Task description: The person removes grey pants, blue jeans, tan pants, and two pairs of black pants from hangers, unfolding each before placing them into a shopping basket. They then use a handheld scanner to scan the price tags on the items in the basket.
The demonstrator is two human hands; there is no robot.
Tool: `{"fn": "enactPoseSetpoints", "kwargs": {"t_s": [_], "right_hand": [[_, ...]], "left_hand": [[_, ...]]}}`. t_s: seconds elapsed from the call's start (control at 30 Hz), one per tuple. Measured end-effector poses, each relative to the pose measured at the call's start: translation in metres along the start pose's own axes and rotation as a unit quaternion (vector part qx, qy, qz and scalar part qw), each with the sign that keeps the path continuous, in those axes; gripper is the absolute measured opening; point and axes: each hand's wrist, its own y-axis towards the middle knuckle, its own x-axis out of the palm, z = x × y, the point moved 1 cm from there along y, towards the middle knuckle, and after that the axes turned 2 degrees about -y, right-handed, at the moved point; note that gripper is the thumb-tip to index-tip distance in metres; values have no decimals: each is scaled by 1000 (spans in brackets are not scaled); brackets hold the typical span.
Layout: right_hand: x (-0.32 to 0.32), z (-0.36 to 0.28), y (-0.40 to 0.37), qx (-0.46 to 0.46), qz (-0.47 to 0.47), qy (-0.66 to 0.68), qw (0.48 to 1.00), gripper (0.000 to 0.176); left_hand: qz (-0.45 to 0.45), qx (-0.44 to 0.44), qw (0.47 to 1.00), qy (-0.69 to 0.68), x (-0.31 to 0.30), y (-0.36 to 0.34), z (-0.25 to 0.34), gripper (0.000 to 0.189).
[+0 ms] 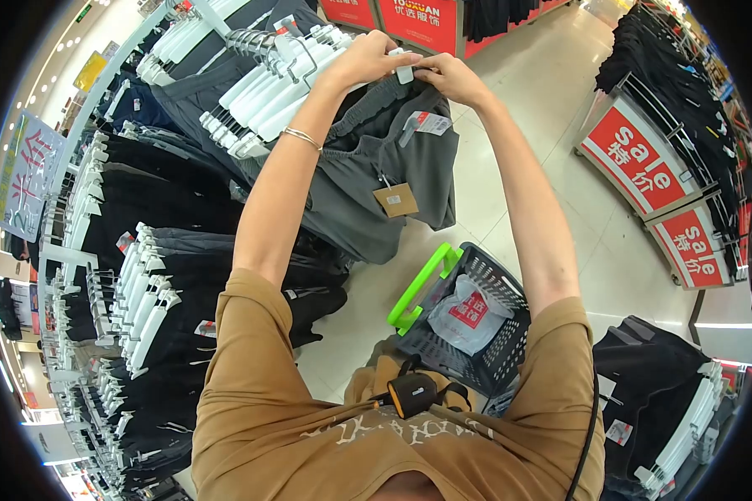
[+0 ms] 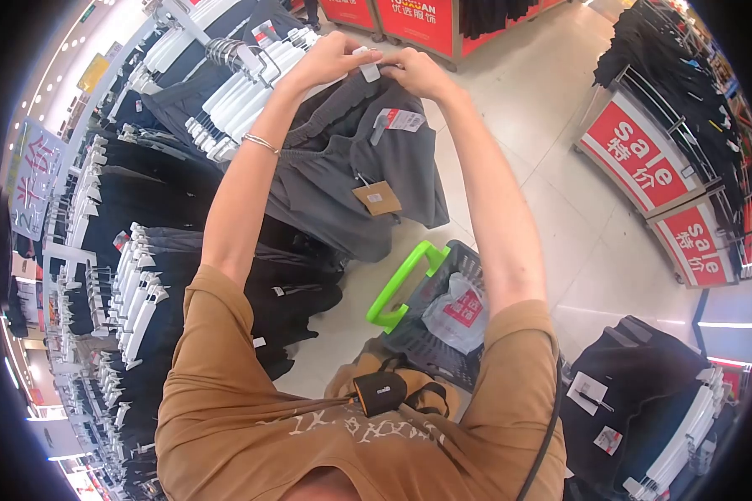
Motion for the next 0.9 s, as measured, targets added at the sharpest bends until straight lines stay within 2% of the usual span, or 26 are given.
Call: {"fn": "enactPoseSetpoints", "kwargs": {"t_s": [0.23,0.3,0.47,0.63,0.8,0.9], "right_hand": [[1,-6,2,17,20,-21,999,26],[3,-5,4,32,23,-24,999,26],[10,0,3,-5,106,7,994,25],[13,-3,2,24,132,10,991,24],[14,-6,0,32,153,22,987,24],[16,-10,-1,44,149,13,988,25]], "left_hand": [[93,92,990,48,9,3,-8,52],[122,149,980,58,10,4,-10,46],[118,138,982,56,11,7,-14,44],[106,123,985,53,8,6,-11,43],[137,159,977,16,6,-1,-1,43],[153,148,977,25,10,-1,-5,43]]}}
